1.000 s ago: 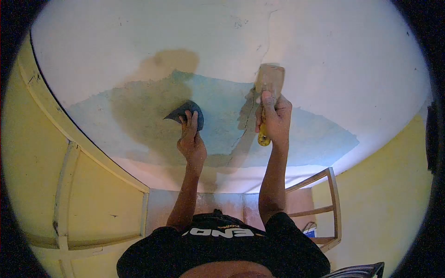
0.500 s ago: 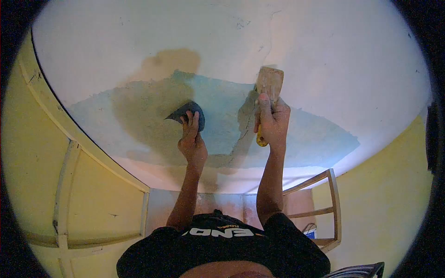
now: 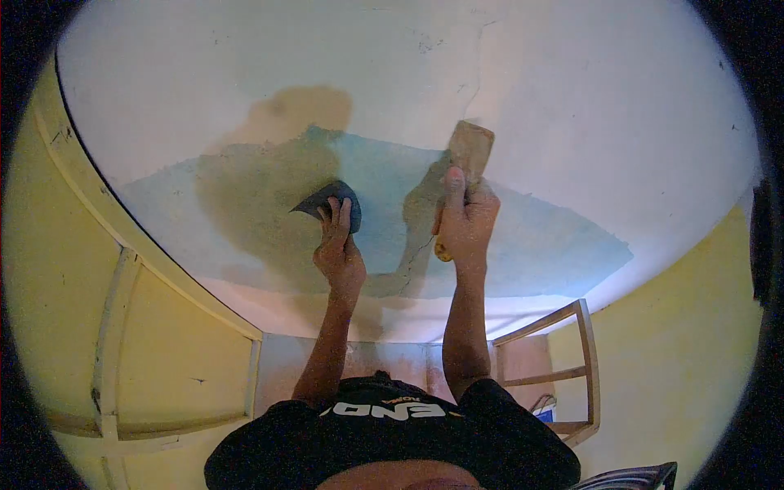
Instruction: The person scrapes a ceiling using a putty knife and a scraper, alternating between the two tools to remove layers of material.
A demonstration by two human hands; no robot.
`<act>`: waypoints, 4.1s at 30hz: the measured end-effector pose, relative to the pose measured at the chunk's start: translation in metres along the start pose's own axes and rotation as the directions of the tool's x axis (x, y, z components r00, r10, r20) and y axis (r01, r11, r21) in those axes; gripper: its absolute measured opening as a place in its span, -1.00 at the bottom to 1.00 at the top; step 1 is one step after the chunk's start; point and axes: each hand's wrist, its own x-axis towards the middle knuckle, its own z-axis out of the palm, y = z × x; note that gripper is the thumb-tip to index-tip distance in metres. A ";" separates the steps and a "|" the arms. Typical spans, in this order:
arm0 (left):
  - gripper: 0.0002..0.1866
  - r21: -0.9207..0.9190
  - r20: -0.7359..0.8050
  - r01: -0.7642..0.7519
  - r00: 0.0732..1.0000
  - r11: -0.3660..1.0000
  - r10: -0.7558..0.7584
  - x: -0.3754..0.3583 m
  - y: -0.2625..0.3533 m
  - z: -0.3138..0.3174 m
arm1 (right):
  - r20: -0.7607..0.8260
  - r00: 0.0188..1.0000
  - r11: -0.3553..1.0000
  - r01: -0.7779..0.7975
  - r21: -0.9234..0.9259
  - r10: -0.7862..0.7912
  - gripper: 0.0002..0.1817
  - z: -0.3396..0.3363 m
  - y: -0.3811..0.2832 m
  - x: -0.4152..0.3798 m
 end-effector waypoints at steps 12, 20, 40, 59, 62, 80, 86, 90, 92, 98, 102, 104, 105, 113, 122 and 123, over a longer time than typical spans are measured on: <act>-0.41 0.025 -0.019 0.004 1.000 1.000 -0.003 -0.001 -0.009 0.002 | -0.102 0.993 0.999 0.054 -0.002 -0.054 -0.59 0.023 0.017 -0.006; -0.40 0.007 0.010 0.000 1.000 1.000 0.000 0.000 -0.011 -0.003 | -0.124 0.975 0.983 0.183 -0.027 -0.185 -0.62 0.018 0.015 -0.006; -0.36 -0.005 0.004 -0.022 1.000 1.000 0.022 0.002 -0.008 -0.004 | -0.115 0.957 0.939 0.231 -0.256 -0.266 -0.64 0.019 0.003 0.009; -0.42 -0.006 -0.031 -0.094 0.995 0.996 0.094 0.002 -0.016 -0.003 | -0.134 0.966 0.974 0.212 -0.083 -0.222 -0.60 0.017 -0.012 0.031; -0.42 0.037 -0.019 -0.083 0.996 0.996 0.084 0.000 -0.014 -0.004 | -0.111 0.966 0.971 0.224 -0.088 -0.233 -0.60 0.017 -0.010 0.030; -0.44 -0.054 -0.027 -0.036 0.999 0.998 0.034 -0.004 -0.014 0.000 | -0.071 0.957 0.918 0.249 -0.308 -0.283 -0.62 0.021 -0.009 0.006; -0.45 -0.057 -0.012 -0.085 0.996 0.995 0.085 0.001 -0.016 -0.003 | -0.151 0.969 0.972 0.174 -0.155 -0.198 -0.61 0.026 0.002 0.012; -0.45 -0.027 -0.025 -0.088 0.996 0.996 0.088 0.000 -0.019 0.001 | -0.125 0.970 0.959 0.180 -0.217 -0.210 -0.68 0.024 0.000 0.014; -0.45 -0.026 -0.042 -0.108 0.993 0.994 0.107 0.000 -0.018 0.001 | -0.131 0.970 0.958 0.169 -0.230 -0.203 -0.68 0.024 -0.006 0.013; -0.45 -0.030 -0.056 -0.061 0.997 0.998 0.059 -0.002 -0.017 0.001 | -0.084 0.938 0.869 0.275 -0.411 -0.336 -0.73 0.019 -0.001 0.010; -0.46 -0.093 -0.089 -0.078 0.994 0.993 0.070 -0.003 -0.017 0.006 | -0.057 0.959 0.840 0.212 -0.499 -0.276 -0.75 0.013 -0.003 0.006; -0.46 -0.070 -0.072 -0.046 0.997 0.997 0.041 -0.001 -0.012 0.006 | -0.014 0.963 0.827 0.224 -0.515 -0.270 -0.74 0.009 -0.003 0.005; -0.47 -0.058 -0.062 -0.026 0.998 0.998 0.022 -0.002 -0.009 0.005 | 0.009 0.965 0.819 0.228 -0.526 -0.263 -0.73 0.006 -0.002 0.003; -0.46 -0.068 -0.073 -0.043 0.997 0.997 0.038 -0.003 -0.019 0.010 | 0.062 0.977 0.808 0.202 -0.553 -0.202 -0.68 0.006 0.020 -0.018; -0.42 -0.070 -0.061 -0.043 0.997 0.997 0.039 0.002 -0.012 0.006 | -0.053 0.978 0.936 0.177 -0.306 -0.202 -0.60 0.006 0.012 -0.026; -0.42 0.028 -0.034 -0.023 0.999 0.999 0.023 0.001 -0.008 0.003 | -0.056 0.979 0.945 0.174 -0.278 -0.197 -0.59 0.006 0.012 -0.019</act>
